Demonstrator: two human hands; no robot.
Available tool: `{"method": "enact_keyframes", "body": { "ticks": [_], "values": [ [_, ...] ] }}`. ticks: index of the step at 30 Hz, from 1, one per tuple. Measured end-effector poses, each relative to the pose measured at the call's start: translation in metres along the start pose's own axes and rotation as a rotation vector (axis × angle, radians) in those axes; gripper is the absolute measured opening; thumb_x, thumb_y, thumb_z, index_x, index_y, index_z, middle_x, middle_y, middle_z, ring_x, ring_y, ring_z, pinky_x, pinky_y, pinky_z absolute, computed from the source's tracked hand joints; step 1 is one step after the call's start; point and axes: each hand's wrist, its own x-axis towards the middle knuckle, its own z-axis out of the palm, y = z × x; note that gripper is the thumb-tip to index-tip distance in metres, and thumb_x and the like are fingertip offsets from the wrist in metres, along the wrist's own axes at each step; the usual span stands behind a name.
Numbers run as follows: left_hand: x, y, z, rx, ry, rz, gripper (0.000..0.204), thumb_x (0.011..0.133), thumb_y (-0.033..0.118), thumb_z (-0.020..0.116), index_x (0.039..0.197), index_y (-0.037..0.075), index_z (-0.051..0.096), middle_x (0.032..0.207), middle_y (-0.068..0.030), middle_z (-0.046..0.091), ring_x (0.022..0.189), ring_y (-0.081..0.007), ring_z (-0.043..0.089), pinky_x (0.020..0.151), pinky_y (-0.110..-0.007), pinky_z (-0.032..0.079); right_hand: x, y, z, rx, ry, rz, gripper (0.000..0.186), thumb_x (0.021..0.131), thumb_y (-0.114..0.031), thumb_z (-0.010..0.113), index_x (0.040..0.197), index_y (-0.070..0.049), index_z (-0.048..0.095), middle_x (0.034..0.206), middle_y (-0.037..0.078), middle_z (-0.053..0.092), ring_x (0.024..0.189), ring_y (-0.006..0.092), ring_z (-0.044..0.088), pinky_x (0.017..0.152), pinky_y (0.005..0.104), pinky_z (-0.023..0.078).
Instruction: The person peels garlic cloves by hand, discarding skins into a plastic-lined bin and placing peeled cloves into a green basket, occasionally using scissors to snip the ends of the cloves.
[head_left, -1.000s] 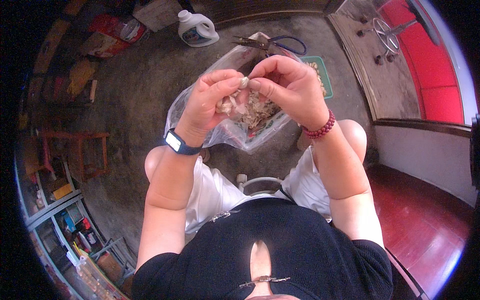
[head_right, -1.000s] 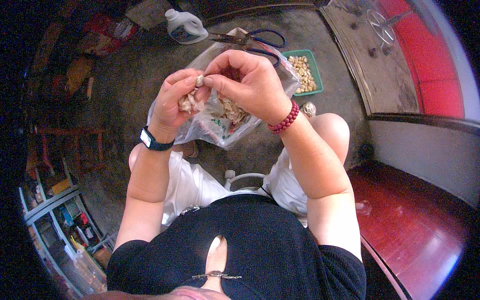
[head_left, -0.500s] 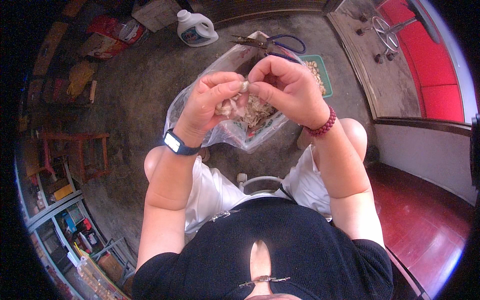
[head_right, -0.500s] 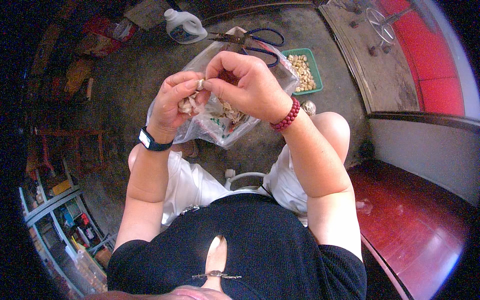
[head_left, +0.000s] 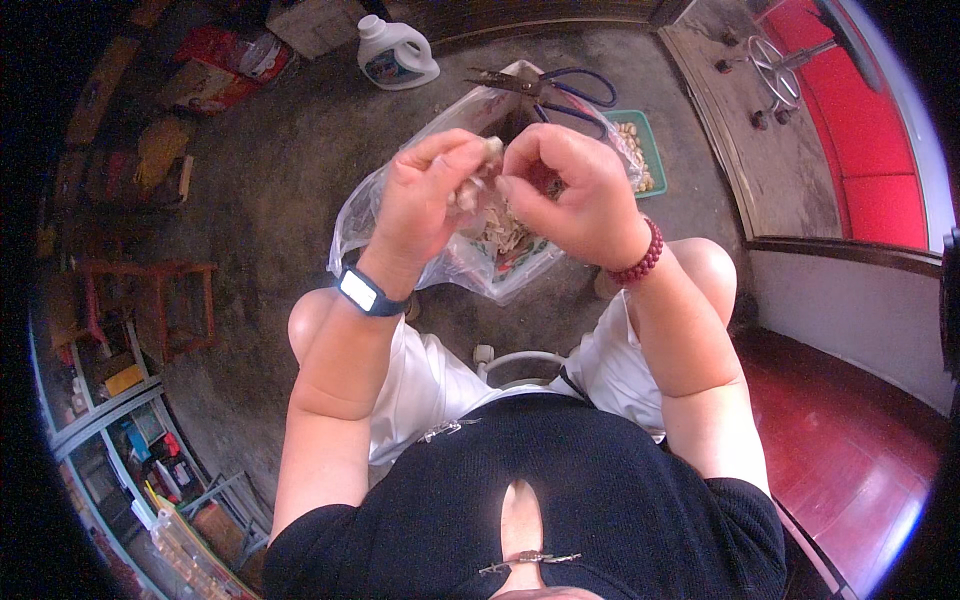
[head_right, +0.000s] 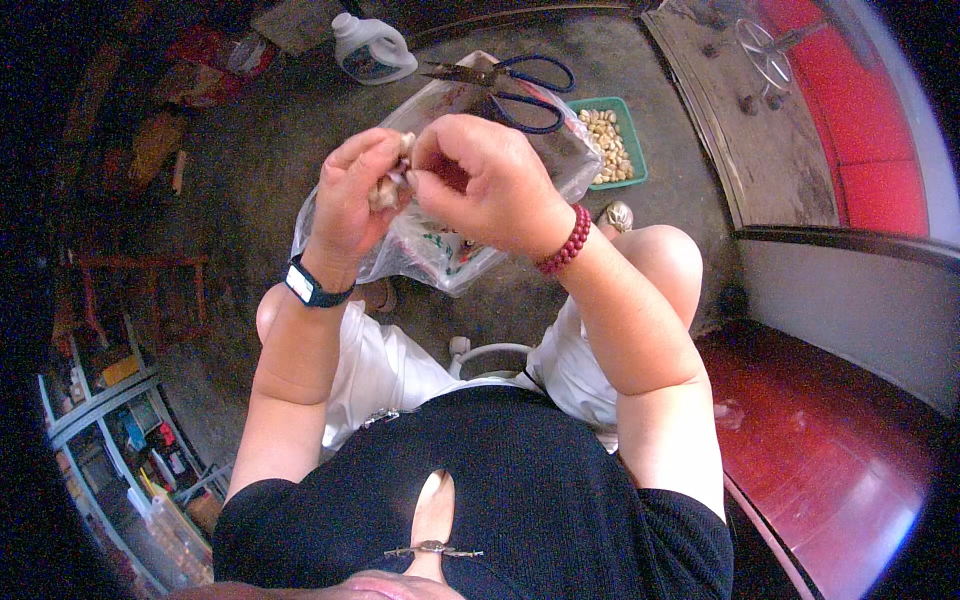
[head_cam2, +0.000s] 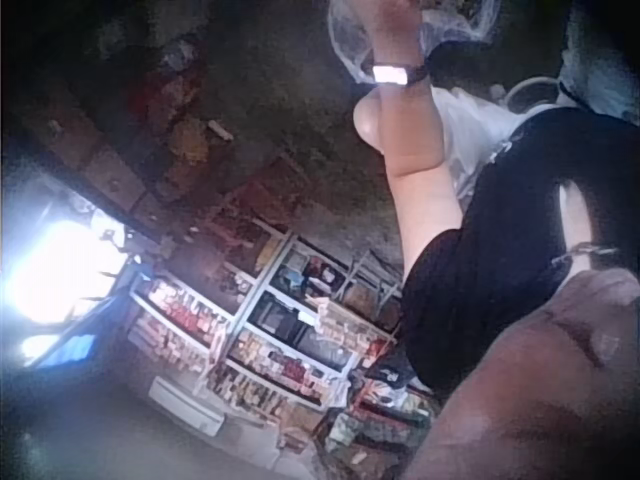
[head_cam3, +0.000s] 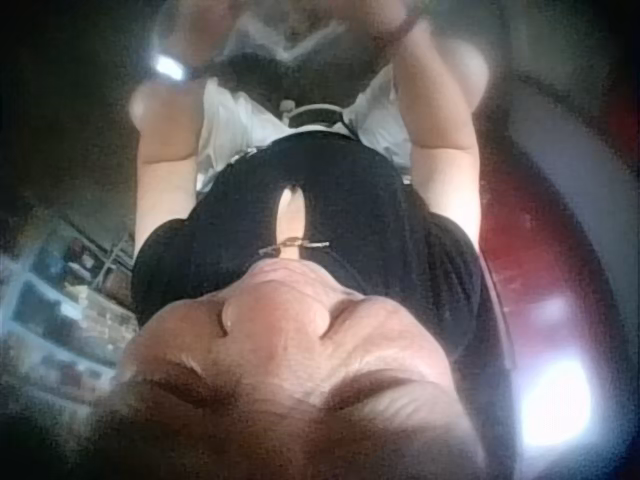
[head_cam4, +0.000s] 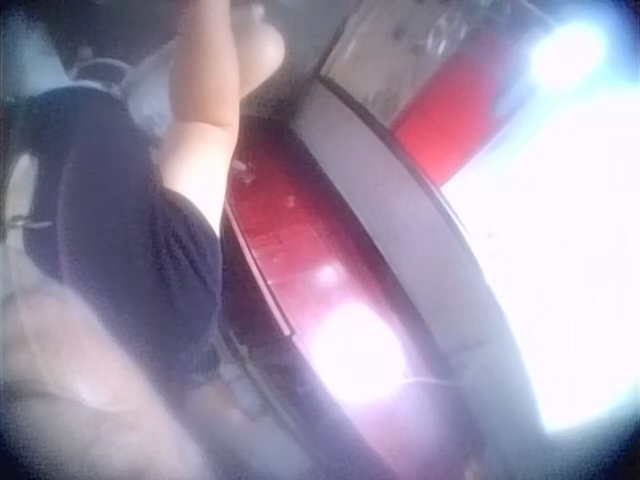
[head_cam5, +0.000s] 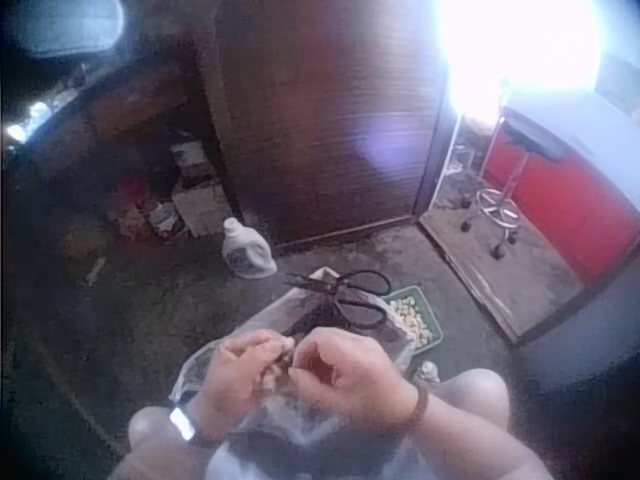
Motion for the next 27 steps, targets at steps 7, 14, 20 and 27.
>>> {"method": "enact_keyframes", "body": {
  "ticks": [7,14,20,27],
  "values": [
    [0.009,0.004,0.000,-0.050,0.051,0.061,0.015,0.091,0.015,0.054,0.088,0.003,0.063,0.078,-0.0067,0.064,0.057,-0.0080,0.054,0.045,-0.018,0.039,-0.002,-0.004,0.001,-0.114,0.012,-0.084,0.012,0.074,-0.010,0.069,0.079,-0.003,0.059,0.066,0.009,0.057,0.057,0.0237,0.058,0.052,0.0317,0.047],
    [0.007,0.000,-0.001,-0.004,0.014,0.017,0.015,0.091,0.016,0.055,0.088,0.003,0.063,0.071,-0.0052,0.062,0.051,-0.0074,0.051,0.041,-0.017,0.034,-0.002,0.009,0.008,0.069,0.249,0.090,0.015,0.077,-0.007,0.067,0.089,0.000,0.060,0.078,0.011,0.061,0.064,0.0168,0.060,0.059,0.0263,0.049],
    [0.003,-0.001,0.000,0.123,-0.011,0.007,0.017,0.090,0.017,0.057,0.095,0.002,0.063,0.073,-0.0056,0.062,0.052,-0.0074,0.052,0.041,-0.018,0.037,0.000,0.009,0.005,0.176,0.210,0.157,0.014,0.076,-0.003,0.068,0.088,0.000,0.061,0.079,0.006,0.060,0.067,0.0106,0.059,0.059,0.0235,0.048],
    [-0.001,0.007,0.001,0.388,0.008,0.019,0.014,0.087,0.016,0.062,0.088,0.003,0.067,0.069,0.0007,0.060,0.059,-0.0031,0.051,0.052,-0.018,0.039,0.000,0.009,-0.002,0.126,0.125,0.153,0.011,0.075,-0.002,0.067,0.084,0.000,0.061,0.077,0.005,0.059,0.067,0.0102,0.058,0.060,0.0230,0.048]
  ]
}}
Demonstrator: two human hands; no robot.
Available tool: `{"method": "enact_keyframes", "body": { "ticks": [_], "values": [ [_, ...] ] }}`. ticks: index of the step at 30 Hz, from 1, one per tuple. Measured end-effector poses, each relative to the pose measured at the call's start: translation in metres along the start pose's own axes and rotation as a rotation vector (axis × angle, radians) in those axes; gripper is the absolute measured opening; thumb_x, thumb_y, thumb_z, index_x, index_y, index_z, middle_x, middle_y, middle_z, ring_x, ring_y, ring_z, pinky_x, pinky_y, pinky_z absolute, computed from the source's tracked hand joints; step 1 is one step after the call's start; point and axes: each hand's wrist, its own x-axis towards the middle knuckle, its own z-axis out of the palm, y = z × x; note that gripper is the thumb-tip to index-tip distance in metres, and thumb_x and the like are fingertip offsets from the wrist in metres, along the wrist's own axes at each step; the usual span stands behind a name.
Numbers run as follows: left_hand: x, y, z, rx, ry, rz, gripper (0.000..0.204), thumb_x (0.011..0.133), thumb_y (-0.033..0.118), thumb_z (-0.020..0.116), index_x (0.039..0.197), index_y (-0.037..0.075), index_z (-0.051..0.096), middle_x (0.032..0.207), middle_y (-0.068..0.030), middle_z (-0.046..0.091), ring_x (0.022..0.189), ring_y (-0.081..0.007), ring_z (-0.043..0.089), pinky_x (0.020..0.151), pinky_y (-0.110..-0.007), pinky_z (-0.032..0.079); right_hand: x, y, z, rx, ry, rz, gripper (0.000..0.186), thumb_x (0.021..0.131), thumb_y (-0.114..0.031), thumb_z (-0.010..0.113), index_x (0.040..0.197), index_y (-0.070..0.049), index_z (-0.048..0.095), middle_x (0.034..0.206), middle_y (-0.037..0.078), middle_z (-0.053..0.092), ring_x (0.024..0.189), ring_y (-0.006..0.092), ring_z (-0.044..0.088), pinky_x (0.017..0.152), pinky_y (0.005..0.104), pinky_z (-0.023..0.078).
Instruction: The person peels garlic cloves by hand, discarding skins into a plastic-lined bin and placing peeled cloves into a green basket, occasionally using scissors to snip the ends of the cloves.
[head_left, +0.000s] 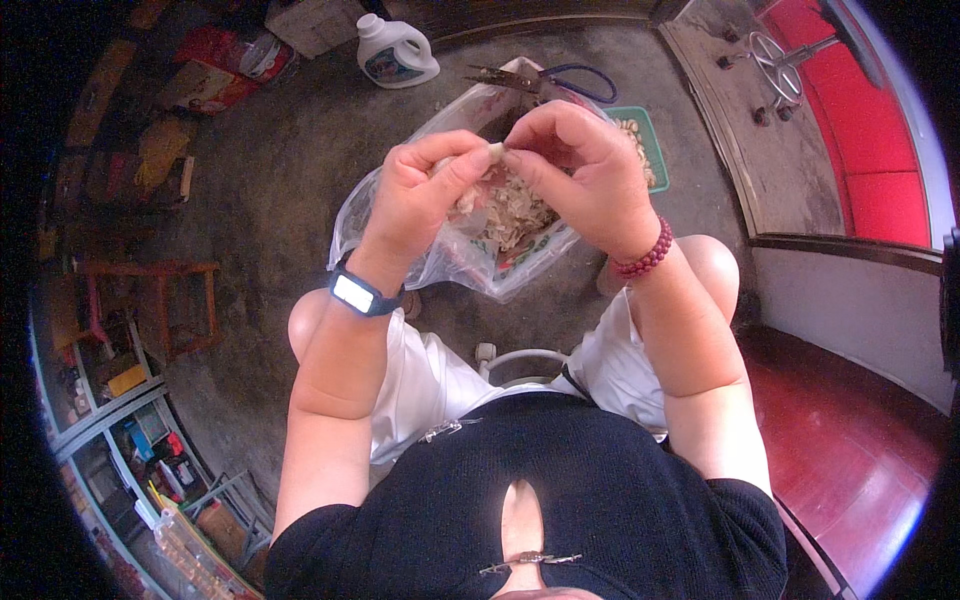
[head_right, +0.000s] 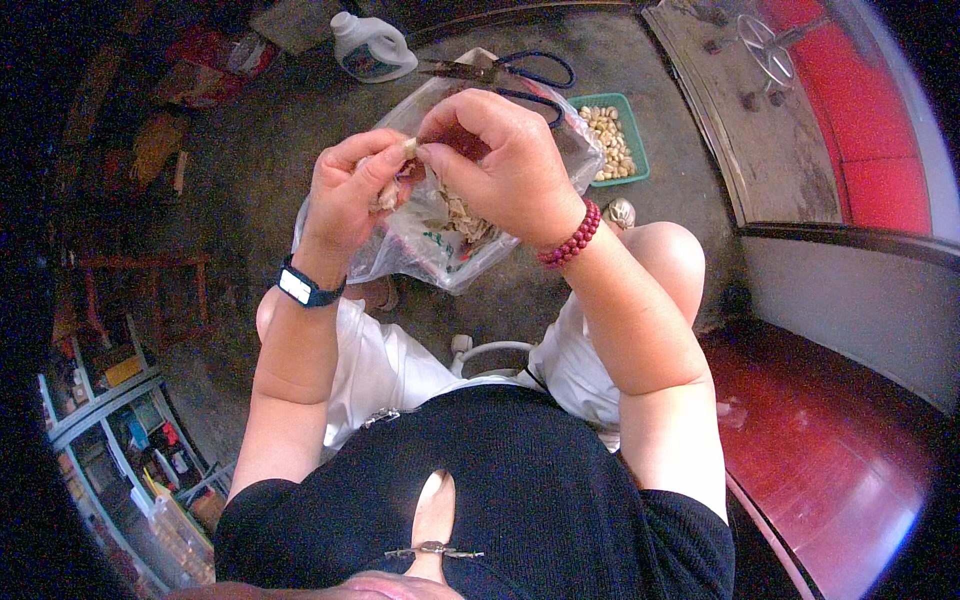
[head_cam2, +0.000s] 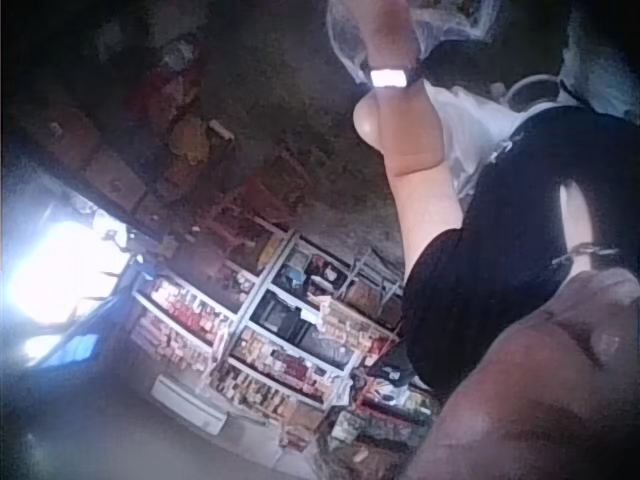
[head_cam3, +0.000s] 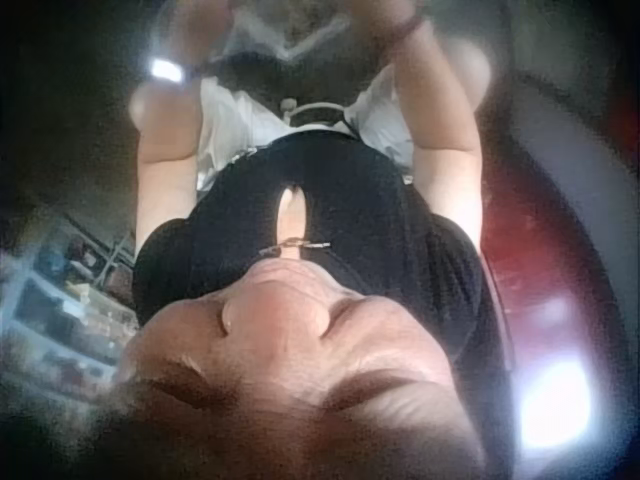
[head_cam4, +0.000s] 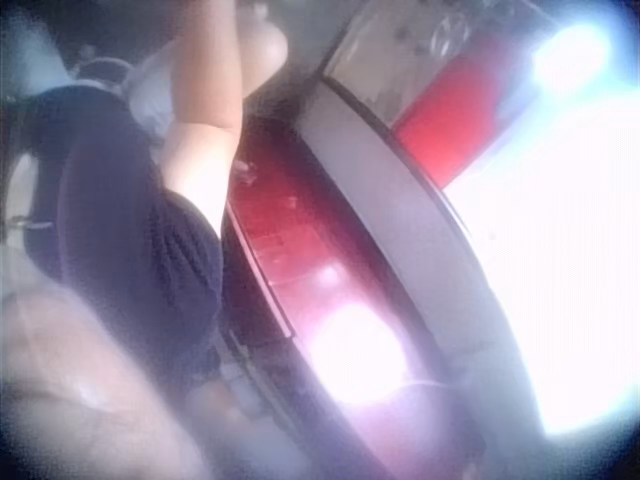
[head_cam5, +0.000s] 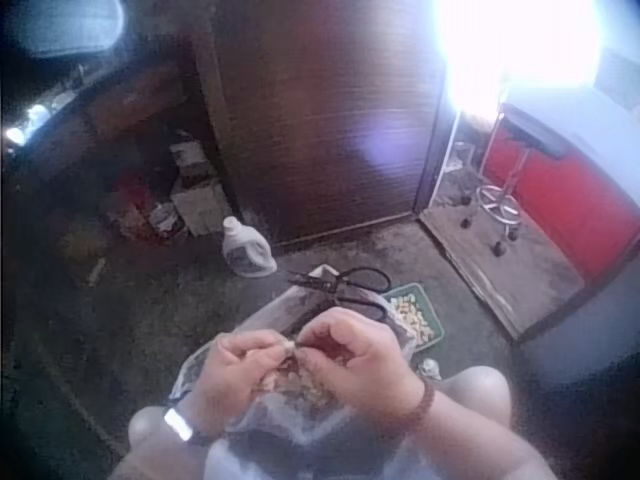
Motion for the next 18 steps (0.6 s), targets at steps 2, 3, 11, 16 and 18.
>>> {"method": "enact_keyframes", "body": {
  "ticks": [2,3,11,16,18],
  "values": [
    [0.0008,-0.0009,-0.0032,0.147,-0.031,0.084,0.014,0.088,0.015,0.061,0.089,0.002,0.066,0.074,-0.0014,0.061,0.060,-0.0050,0.053,0.051,-0.018,0.040,-0.0001,0.0005,-0.0025,-0.019,-0.032,-0.003,0.011,0.074,-0.002,0.067,0.084,0.000,0.061,0.076,0.006,0.059,0.066,0.0113,0.058,0.060,0.0237,0.048],
    [0.0009,-0.0011,-0.0047,0.220,-0.046,0.126,0.014,0.088,0.014,0.060,0.089,0.002,0.065,0.077,-0.0024,0.062,0.061,-0.0059,0.054,0.051,-0.019,0.040,0.0002,-0.0001,-0.0038,-0.024,-0.052,-0.002,0.012,0.074,-0.002,0.067,0.083,0.000,0.061,0.076,0.007,0.059,0.066,0.0121,0.058,0.060,0.0242,0.048],
    [0.0007,0.0074,-0.0044,0.338,-0.124,0.243,0.013,0.087,0.011,0.061,0.085,-0.001,0.064,0.078,0.0005,0.059,0.063,-0.0041,0.051,0.054,-0.019,0.041,0.0021,-0.0041,-0.0099,-0.093,-0.155,-0.010,0.010,0.074,-0.003,0.066,0.081,-0.001,0.059,0.074,0.010,0.058,0.066,0.0194,0.058,0.061,0.0289,0.047],
    [-0.0021,0.0078,0.0015,0.268,-0.026,0.160,0.015,0.088,0.014,0.061,0.086,0.000,0.066,0.071,0.0031,0.058,0.060,-0.0021,0.049,0.053,-0.017,0.039,0.0016,-0.0024,-0.0049,-0.223,-0.093,-0.164,0.011,0.074,-0.004,0.065,0.081,-0.001,0.056,0.072,0.012,0.056,0.067,0.0252,0.057,0.062,0.0322,0.046],
    [-0.0019,0.0057,0.0031,0.256,0.043,0.089,0.015,0.088,0.015,0.062,0.088,0.001,0.067,0.068,0.0037,0.058,0.058,-0.0014,0.049,0.051,-0.016,0.038,0.0012,-0.0036,-0.0026,-0.254,-0.096,-0.214,0.011,0.074,-0.004,0.065,0.081,-0.001,0.056,0.073,0.012,0.056,0.066,0.0254,0.057,0.061,0.0320,0.046]
  ]
}}
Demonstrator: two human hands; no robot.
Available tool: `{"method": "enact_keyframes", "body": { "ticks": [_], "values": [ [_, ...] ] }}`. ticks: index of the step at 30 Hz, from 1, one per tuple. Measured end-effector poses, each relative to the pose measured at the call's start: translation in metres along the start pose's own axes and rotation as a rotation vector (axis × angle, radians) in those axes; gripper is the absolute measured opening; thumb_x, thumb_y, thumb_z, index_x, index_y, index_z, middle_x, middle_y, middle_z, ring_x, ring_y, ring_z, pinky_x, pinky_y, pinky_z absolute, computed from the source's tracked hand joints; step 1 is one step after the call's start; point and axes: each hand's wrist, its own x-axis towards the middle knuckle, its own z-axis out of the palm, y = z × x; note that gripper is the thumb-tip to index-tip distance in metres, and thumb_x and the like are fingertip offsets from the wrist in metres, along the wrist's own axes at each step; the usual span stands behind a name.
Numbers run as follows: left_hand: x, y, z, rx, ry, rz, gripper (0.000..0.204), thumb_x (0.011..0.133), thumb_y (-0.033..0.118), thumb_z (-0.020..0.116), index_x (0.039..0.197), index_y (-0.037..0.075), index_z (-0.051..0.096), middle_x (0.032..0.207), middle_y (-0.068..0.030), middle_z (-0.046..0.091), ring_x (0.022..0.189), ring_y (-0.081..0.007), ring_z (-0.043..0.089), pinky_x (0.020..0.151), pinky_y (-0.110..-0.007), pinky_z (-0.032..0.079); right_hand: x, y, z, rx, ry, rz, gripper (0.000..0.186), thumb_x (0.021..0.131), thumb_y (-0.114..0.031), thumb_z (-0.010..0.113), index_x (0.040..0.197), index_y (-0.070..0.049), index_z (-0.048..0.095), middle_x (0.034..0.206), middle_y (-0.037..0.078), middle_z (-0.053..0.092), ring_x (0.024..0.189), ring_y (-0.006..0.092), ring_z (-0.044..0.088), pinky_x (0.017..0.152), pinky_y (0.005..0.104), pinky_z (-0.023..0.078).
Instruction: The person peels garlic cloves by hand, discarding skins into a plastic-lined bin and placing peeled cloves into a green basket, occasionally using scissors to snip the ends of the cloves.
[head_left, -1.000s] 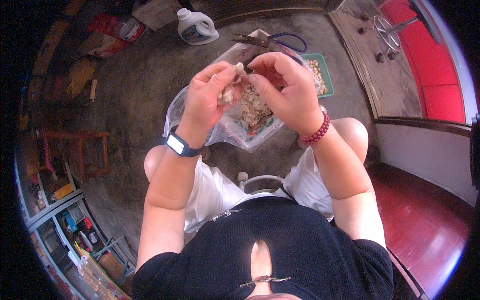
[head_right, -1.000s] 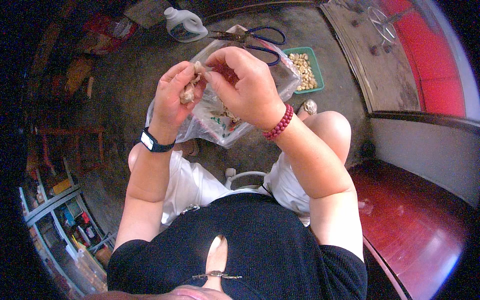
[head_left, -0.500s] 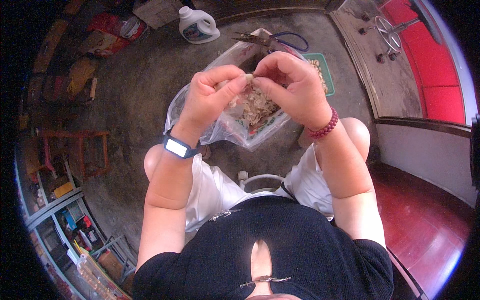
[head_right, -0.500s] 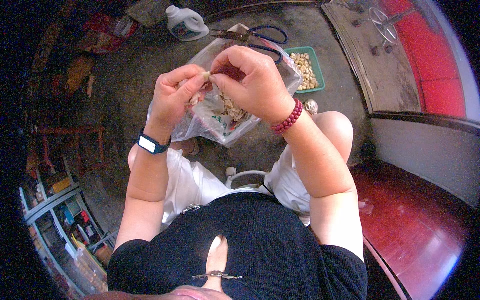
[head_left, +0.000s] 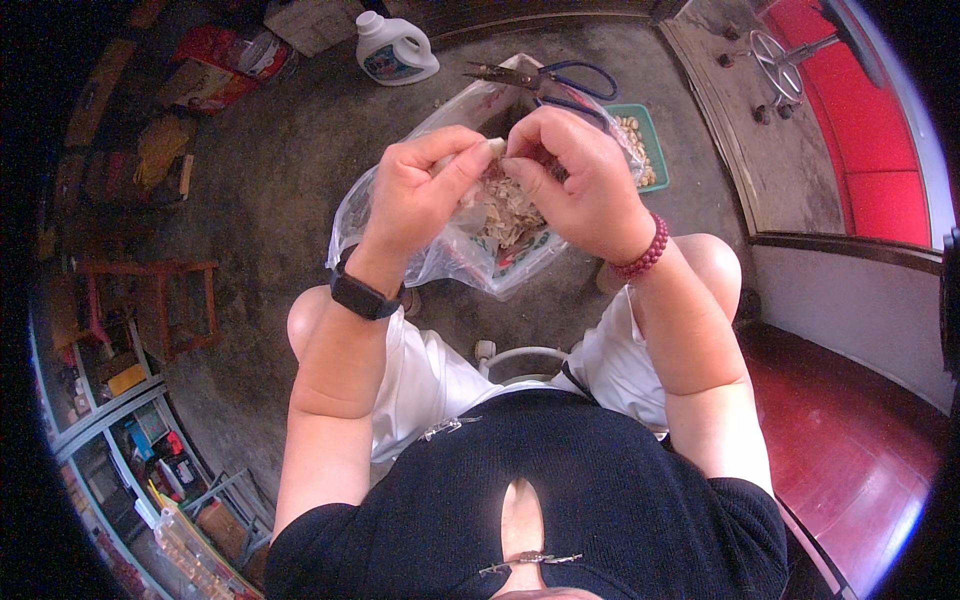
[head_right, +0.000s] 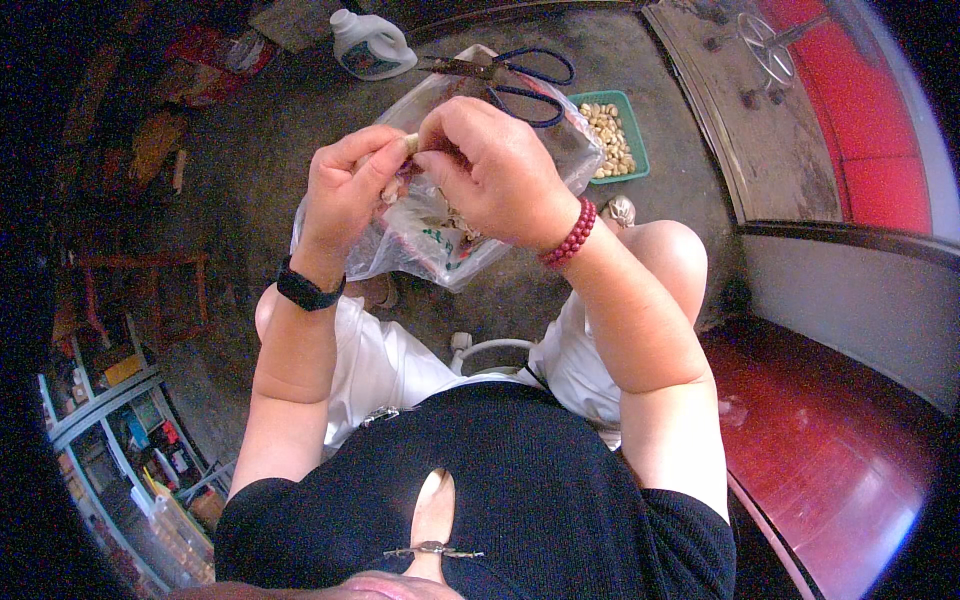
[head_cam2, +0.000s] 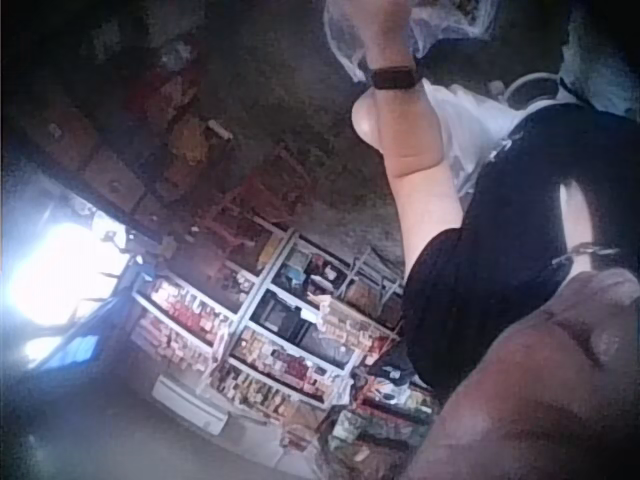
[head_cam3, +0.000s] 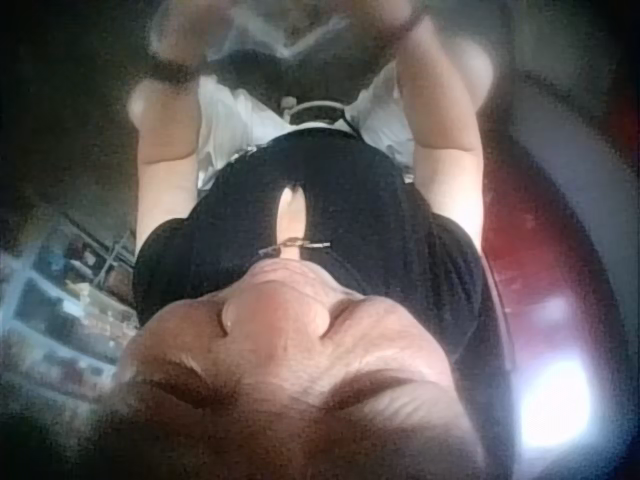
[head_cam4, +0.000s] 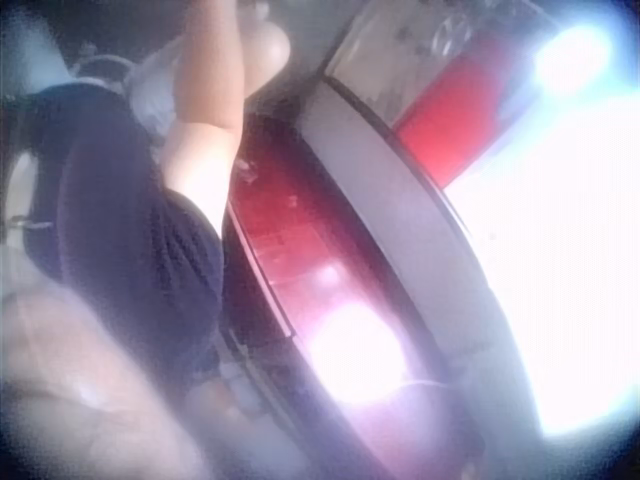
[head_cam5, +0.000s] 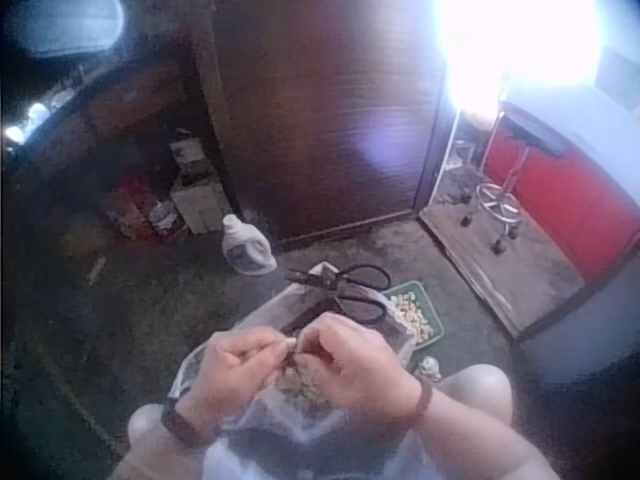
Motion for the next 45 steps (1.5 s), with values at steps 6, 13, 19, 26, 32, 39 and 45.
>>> {"method": "enact_keyframes", "body": {
  "ticks": [6,13,19,26,32,39,45],
  "values": [
    [0.003,-0.010,0.000,-0.237,0.048,-0.051,0.014,0.087,0.017,0.064,0.091,0.004,0.068,0.067,0.0031,0.060,0.056,-0.0007,0.050,0.048,-0.015,0.036,-0.003,0.000,0.008,0.118,0.127,0.122,0.013,0.074,-0.003,0.065,0.085,-0.001,0.058,0.076,0.012,0.059,0.066,0.0234,0.059,0.061,0.0298,0.048],
    [0.001,-0.007,0.001,-0.296,0.038,-0.062,0.015,0.087,0.018,0.063,0.092,0.004,0.068,0.067,0.0032,0.060,0.054,-0.0007,0.050,0.045,-0.015,0.034,0.001,0.001,0.009,0.052,0.221,0.052,0.012,0.072,-0.004,0.069,0.083,-0.001,0.066,0.081,0.011,0.065,0.072,0.0211,0.064,0.063,0.0287,0.051],
    [0.001,-0.012,0.001,-0.321,0.013,-0.064,0.015,0.088,0.017,0.061,0.093,0.004,0.067,0.070,0.0001,0.062,0.054,-0.0024,0.051,0.045,-0.016,0.036,0.000,0.001,0.012,-0.044,0.276,-0.027,0.010,0.070,-0.003,0.070,0.078,-0.001,0.065,0.078,0.010,0.065,0.070,0.0224,0.064,0.062,0.0291,0.051],
    [0.002,-0.009,-0.006,-0.241,-0.036,-0.090,0.016,0.088,0.015,0.060,0.095,0.002,0.066,0.074,-0.0054,0.064,0.054,-0.0060,0.051,0.046,-0.019,0.040,0.001,0.001,0.011,-0.030,0.250,-0.029,0.009,0.069,-0.002,0.070,0.075,-0.001,0.063,0.076,0.009,0.064,0.068,0.0217,0.063,0.061,0.0285,0.051],
    [0.001,-0.011,-0.010,-0.234,-0.076,-0.094,0.015,0.088,0.015,0.060,0.093,0.002,0.066,0.075,-0.0057,0.065,0.053,-0.0059,0.051,0.045,-0.018,0.038,0.002,0.001,0.004,0.054,0.095,0.018,0.009,0.072,-0.003,0.068,0.078,-0.001,0.060,0.074,0.009,0.059,0.064,0.0202,0.060,0.059,0.0283,0.048],
    [-0.001,-0.010,-0.002,-0.227,-0.022,-0.084,0.015,0.089,0.014,0.058,0.094,0.002,0.065,0.072,-0.0030,0.063,0.053,-0.0051,0.051,0.045,-0.018,0.039,0.001,0.007,0.005,-0.016,0.060,-0.074,0.011,0.074,-0.003,0.065,0.081,-0.001,0.055,0.074,0.012,0.055,0.064,0.0263,0.058,0.057,0.0318,0.047],
    [0.000,-0.014,0.010,-0.406,0.098,-0.046,0.012,0.089,0.015,0.059,0.088,0.005,0.066,0.069,0.0028,0.061,0.056,-0.0006,0.049,0.046,-0.016,0.036,-0.001,0.001,0.014,-0.064,0.092,-0.088,0.012,0.073,-0.003,0.064,0.080,-0.003,0.054,0.074,0.012,0.055,0.064,0.0289,0.058,0.056,0.0341,0.047]
  ]
}}
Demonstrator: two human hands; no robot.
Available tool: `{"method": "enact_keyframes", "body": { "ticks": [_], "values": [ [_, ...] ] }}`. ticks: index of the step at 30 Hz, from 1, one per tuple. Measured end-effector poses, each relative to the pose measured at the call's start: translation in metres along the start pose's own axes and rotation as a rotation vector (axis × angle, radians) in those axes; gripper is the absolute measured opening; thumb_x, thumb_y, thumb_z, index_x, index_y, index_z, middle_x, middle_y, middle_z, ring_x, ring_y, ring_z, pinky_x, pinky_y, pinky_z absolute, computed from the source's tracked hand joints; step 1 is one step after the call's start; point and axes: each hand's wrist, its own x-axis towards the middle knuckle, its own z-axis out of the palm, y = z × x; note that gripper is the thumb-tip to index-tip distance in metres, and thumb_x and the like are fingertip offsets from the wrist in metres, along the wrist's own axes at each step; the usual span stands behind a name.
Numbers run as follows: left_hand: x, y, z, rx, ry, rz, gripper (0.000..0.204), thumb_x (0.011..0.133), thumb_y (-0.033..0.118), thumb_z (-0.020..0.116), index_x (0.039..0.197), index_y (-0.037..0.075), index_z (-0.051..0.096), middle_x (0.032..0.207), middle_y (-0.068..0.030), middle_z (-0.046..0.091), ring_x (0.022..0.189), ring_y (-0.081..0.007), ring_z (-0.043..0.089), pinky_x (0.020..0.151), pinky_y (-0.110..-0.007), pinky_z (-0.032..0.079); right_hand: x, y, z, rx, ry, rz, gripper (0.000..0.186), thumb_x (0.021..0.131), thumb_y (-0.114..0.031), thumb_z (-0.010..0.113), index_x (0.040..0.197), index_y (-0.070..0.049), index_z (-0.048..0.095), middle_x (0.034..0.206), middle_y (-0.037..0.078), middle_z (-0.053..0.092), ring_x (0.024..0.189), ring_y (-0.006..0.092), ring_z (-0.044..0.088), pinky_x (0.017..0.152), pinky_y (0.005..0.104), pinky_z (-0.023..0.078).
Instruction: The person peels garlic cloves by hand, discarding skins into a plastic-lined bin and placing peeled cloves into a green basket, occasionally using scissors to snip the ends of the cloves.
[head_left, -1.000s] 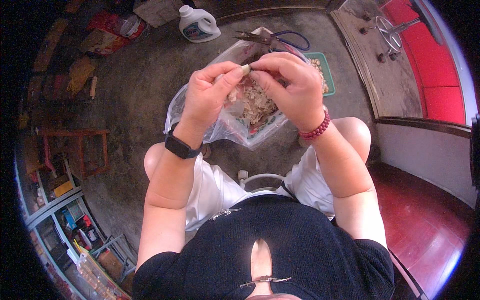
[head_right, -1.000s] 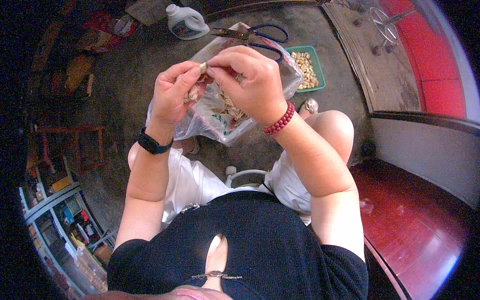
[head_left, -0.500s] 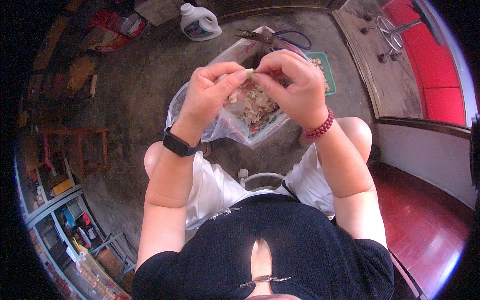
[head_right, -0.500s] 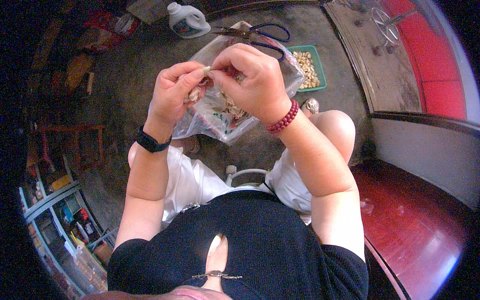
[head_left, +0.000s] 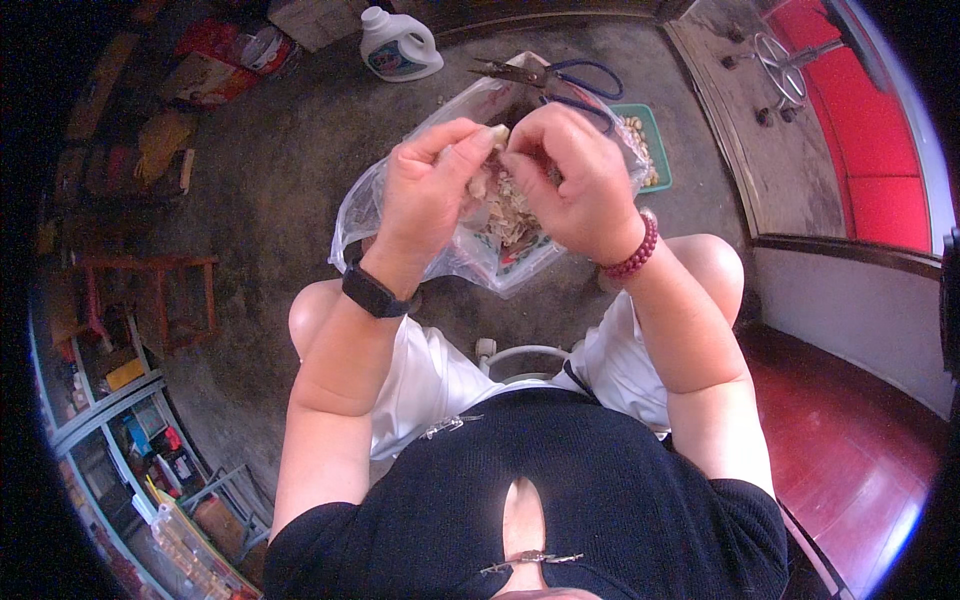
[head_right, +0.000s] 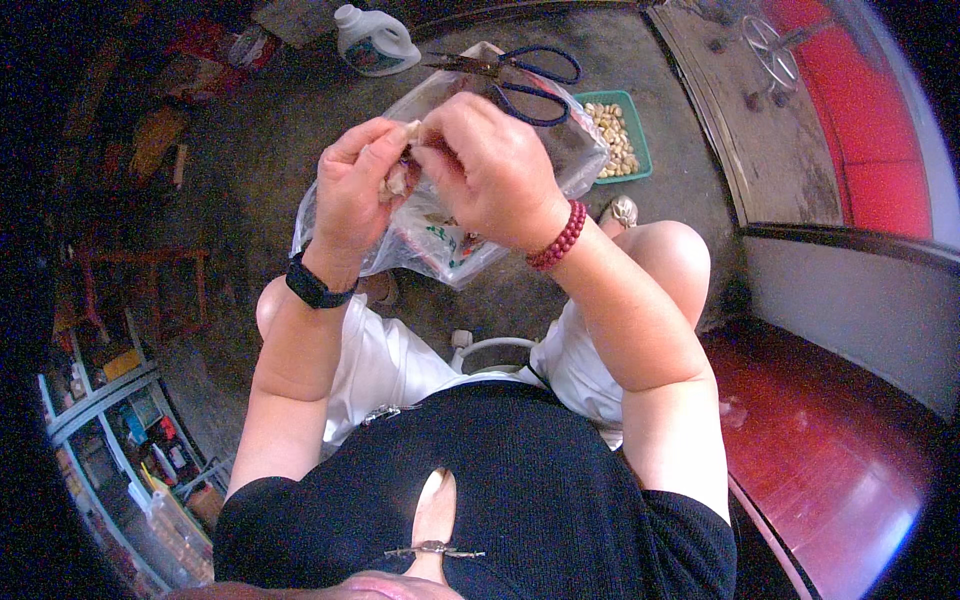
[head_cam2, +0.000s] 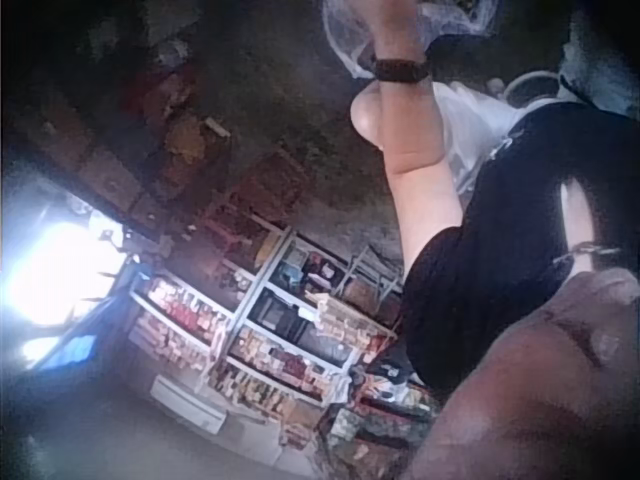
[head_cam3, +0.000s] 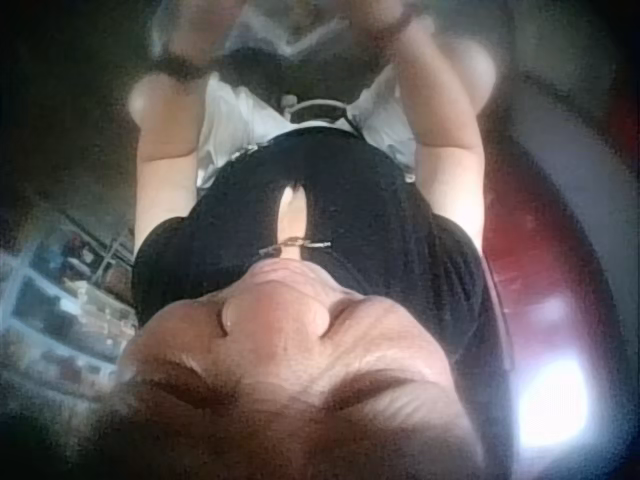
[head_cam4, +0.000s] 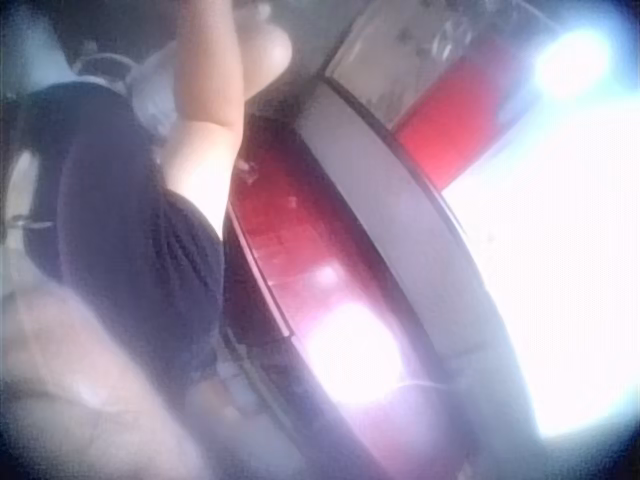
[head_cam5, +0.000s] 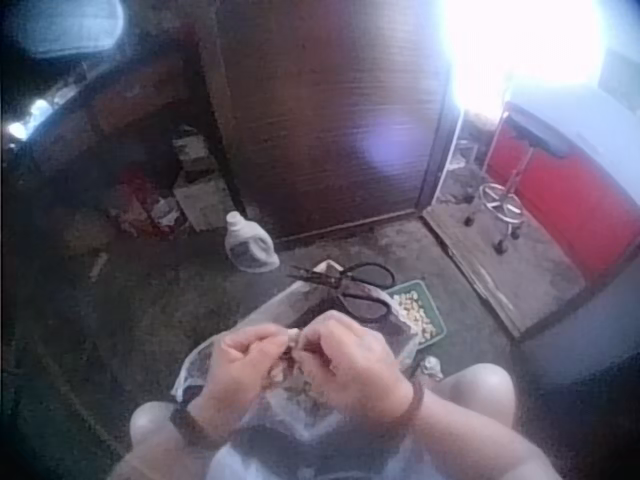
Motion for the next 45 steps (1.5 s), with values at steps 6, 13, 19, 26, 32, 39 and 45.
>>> {"method": "enact_keyframes", "body": {
  "ticks": [6,13,19,26,32,39,45],
  "values": [
    [0.010,0.008,-0.004,-0.203,-0.006,-0.012,0.014,0.091,0.014,0.054,0.085,0.005,0.064,0.077,-0.0034,0.064,0.057,-0.0060,0.054,0.046,-0.018,0.039,-0.006,-0.007,0.012,0.034,-0.023,-0.024,0.013,0.071,-0.005,0.066,0.079,-0.005,0.056,0.071,0.010,0.056,0.060,0.0275,0.058,0.053,0.0353,0.048],
    [0.011,0.008,-0.014,-0.375,-0.049,-0.148,0.011,0.091,0.013,0.052,0.087,0.005,0.057,0.077,-0.0084,0.061,0.057,-0.0108,0.054,0.041,-0.019,0.038,-0.004,0.005,0.009,0.112,0.082,0.139,0.004,0.076,-0.004,0.060,0.075,0.000,0.058,0.069,0.012,0.056,0.060,0.0283,0.058,0.057,0.0331,0.048],
    [0.010,0.010,-0.013,-0.395,-0.122,-0.240,0.015,0.094,0.017,0.048,0.084,0.006,0.050,0.073,-0.0067,0.054,0.054,-0.0088,0.047,0.036,-0.017,0.032,-0.007,0.008,0.011,0.177,0.089,0.299,0.008,0.078,-0.003,0.059,0.084,0.002,0.062,0.078,0.012,0.063,0.071,0.0224,0.062,0.066,0.0296,0.050],
    [0.009,0.004,-0.014,-0.454,-0.199,-0.313,0.015,0.094,0.019,0.048,0.094,0.006,0.054,0.073,-0.0045,0.055,0.054,-0.0087,0.050,0.034,-0.016,0.033,-0.003,0.013,0.010,0.489,0.008,0.433,0.020,0.081,-0.014,0.068,0.095,0.001,0.067,0.089,0.006,0.065,0.082,0.0127,0.061,0.072,0.0250,0.049],
    [0.008,0.003,-0.012,-0.416,-0.172,-0.316,0.011,0.091,0.017,0.056,0.093,0.007,0.061,0.072,-0.0042,0.060,0.055,-0.0098,0.055,0.036,-0.017,0.035,-0.002,0.008,0.009,0.397,0.047,0.430,0.019,0.081,-0.013,0.068,0.094,0.001,0.067,0.091,0.007,0.065,0.084,0.0127,0.061,0.073,0.0248,0.049],
    [0.006,0.006,-0.007,-0.173,0.005,-0.227,0.008,0.086,0.017,0.065,0.086,0.008,0.064,0.069,-0.0001,0.060,0.052,-0.0060,0.052,0.040,-0.017,0.035,-0.009,0.015,0.022,0.439,0.145,0.421,0.017,0.079,-0.009,0.068,0.094,0.000,0.066,0.084,0.008,0.066,0.075,0.0130,0.064,0.067,0.0237,0.051],
    [0.004,0.014,-0.010,0.030,0.002,-0.156,0.009,0.087,0.016,0.063,0.083,0.008,0.063,0.070,0.0007,0.061,0.054,-0.0031,0.052,0.044,-0.016,0.036,-0.007,0.012,0.019,0.271,0.059,0.352,0.015,0.079,-0.006,0.065,0.092,0.000,0.065,0.083,0.012,0.066,0.072,0.0155,0.065,0.064,0.0265,0.052]
  ]
}}
